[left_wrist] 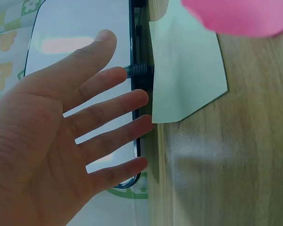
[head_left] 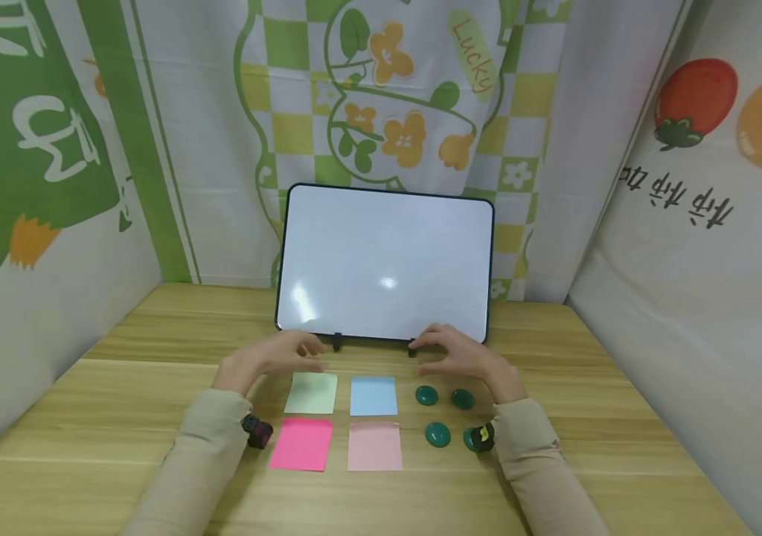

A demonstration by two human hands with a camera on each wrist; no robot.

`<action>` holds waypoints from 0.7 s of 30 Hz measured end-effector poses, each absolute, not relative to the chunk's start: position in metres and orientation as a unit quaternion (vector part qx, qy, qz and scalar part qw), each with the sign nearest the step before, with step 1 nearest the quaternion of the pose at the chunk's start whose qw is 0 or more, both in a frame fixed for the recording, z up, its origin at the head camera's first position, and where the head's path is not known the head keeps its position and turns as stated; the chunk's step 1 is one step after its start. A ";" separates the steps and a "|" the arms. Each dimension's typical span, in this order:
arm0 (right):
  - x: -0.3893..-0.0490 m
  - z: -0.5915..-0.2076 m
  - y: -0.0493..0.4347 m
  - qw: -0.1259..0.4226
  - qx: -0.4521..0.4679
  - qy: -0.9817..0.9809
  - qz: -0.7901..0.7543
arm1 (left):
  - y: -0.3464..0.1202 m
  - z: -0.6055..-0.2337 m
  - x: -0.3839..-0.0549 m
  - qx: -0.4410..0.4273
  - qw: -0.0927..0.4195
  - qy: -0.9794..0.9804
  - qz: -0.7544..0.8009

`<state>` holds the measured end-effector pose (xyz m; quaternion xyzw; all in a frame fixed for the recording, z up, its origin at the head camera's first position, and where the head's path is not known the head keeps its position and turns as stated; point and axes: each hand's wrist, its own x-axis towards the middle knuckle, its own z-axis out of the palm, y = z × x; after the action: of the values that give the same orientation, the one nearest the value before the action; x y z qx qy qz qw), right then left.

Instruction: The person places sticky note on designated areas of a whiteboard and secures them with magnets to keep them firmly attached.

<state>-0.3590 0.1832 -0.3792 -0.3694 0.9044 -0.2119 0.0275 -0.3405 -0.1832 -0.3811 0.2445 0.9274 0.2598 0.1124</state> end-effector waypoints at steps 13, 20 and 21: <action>-0.355 -0.378 0.187 0.068 -0.370 0.901 -0.215 | -0.190 -0.384 -0.341 0.230 0.135 0.925 0.271; -0.354 -0.377 0.186 0.087 -0.367 0.899 -0.222 | -0.193 -0.385 -0.342 0.233 0.135 0.926 0.265; -0.353 -0.377 0.186 0.092 -0.365 0.899 -0.225 | -0.193 -0.385 -0.342 0.232 0.136 0.927 0.263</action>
<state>-0.3534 0.1859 -0.3768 -0.3647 0.8988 -0.2253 0.0917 -0.3425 -0.1928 -0.3854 0.2316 0.9266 0.2635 0.1357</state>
